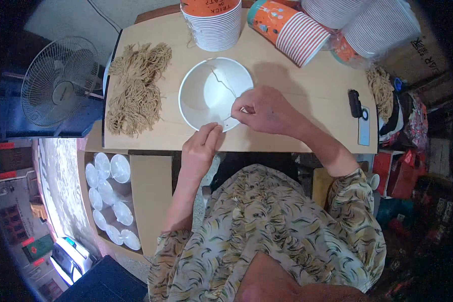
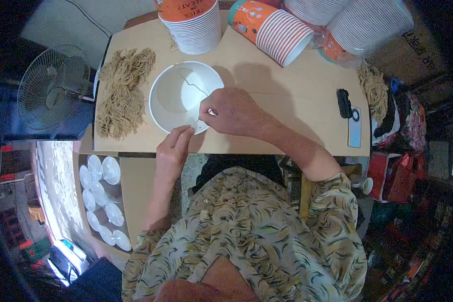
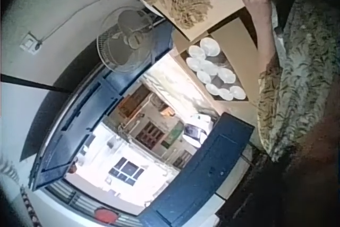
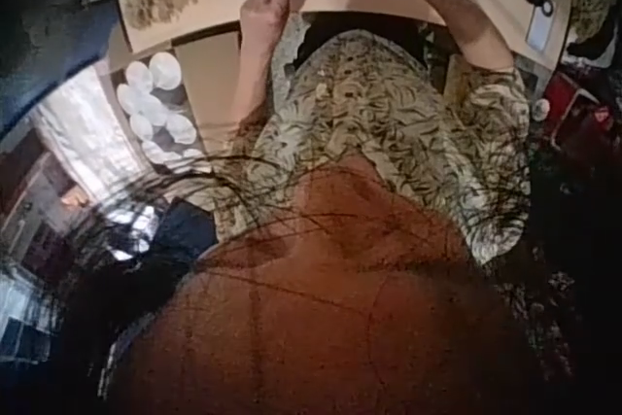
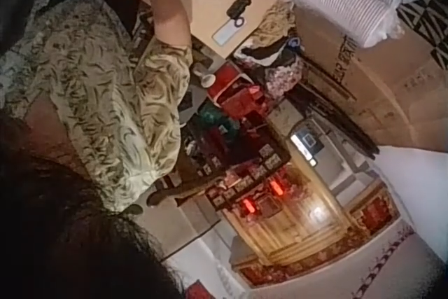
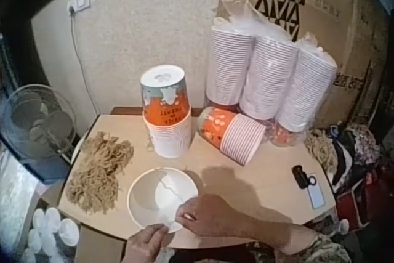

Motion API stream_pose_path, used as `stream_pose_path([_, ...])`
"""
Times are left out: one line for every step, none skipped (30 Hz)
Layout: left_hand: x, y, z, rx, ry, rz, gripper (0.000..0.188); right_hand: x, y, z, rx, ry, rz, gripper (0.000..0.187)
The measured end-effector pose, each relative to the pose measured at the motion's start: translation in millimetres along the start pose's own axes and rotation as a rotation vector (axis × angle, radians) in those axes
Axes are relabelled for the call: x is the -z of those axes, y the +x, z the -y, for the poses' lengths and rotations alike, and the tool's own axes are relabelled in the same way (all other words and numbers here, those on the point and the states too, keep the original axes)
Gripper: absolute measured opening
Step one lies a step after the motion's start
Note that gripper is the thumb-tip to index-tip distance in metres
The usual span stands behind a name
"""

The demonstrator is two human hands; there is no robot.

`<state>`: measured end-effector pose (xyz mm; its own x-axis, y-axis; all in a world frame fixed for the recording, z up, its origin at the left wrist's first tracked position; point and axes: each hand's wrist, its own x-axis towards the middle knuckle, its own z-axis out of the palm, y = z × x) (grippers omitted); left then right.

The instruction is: Threading and knotting rope handles onto printed paper buckets for assembly.

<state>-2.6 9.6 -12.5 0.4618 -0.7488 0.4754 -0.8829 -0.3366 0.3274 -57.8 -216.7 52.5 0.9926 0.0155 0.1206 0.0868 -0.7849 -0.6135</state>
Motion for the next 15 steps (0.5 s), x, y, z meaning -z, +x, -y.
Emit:
stream_pose_path([0.1,-0.7,-1.4,0.002,-0.001,0.002,0.029,0.1,0.8,1.3,-0.041,0.026,0.043,0.017])
stream_pose_path([0.5,-0.9,-3.2,-0.001,0.005,0.001,0.028,-0.2,1.0,1.8,-0.083,0.051,0.085,0.016])
stream_pose_path([0.7,-1.5,-4.4,-0.004,0.012,-0.001,0.027,-2.9,0.1,0.1,-0.083,0.053,0.088,0.016])
stream_pose_path([0.3,-2.2,-4.3,-0.003,0.011,-0.001,0.027,-7.1,-0.9,-2.6,-0.042,0.077,0.048,0.013])
stream_pose_path([-0.3,-2.8,-4.1,-0.011,0.020,-0.009,0.026,-9.5,-1.3,-4.0,-0.001,0.100,0.009,0.011])
stream_pose_path([-0.7,-3.4,-4.0,-0.020,0.031,-0.017,0.026,-9.2,-0.8,-3.8,-0.001,0.100,0.010,0.011])
stream_pose_path([-1.0,-3.7,-4.2,-0.019,0.029,-0.018,0.026,-8.6,0.1,-3.8,-0.032,0.134,0.049,0.011])
stream_pose_path([-1.1,-3.9,-4.5,-0.021,0.038,-0.020,0.025,-8.2,1.0,-3.9,-0.063,0.168,0.089,0.011])
stream_pose_path([-1.1,-3.8,-4.8,-0.023,0.047,-0.022,0.025,-8.2,2.1,-4.3,-0.063,0.167,0.090,0.011])
stream_pose_path([-0.5,-3.2,-5.3,-0.023,0.047,-0.022,0.025,-8.5,3.4,-4.6,-0.087,0.143,0.117,0.013])
stream_pose_path([0.2,-2.0,-5.9,-0.035,0.041,-0.027,0.025,-8.7,4.4,-5.1,-0.110,0.119,0.145,0.015])
stream_pose_path([0.5,-1.6,-6.1,-0.046,0.035,-0.033,0.025,-9.2,5.1,-6.2,-0.110,0.119,0.146,0.015])
stream_pose_path([1.2,-2.2,-6.3,-0.045,0.037,-0.034,0.025,-10.0,5.7,-7.1,-0.105,0.123,0.157,0.015])
stream_pose_path([1.8,-2.9,-6.5,-0.049,0.046,-0.024,0.025,-11.1,5.8,-7.9,-0.100,0.126,0.168,0.015])
stream_pose_path([2.5,-3.4,-6.6,-0.054,0.056,-0.013,0.025,-12.5,5.4,-8.6,-0.098,0.127,0.169,0.015])
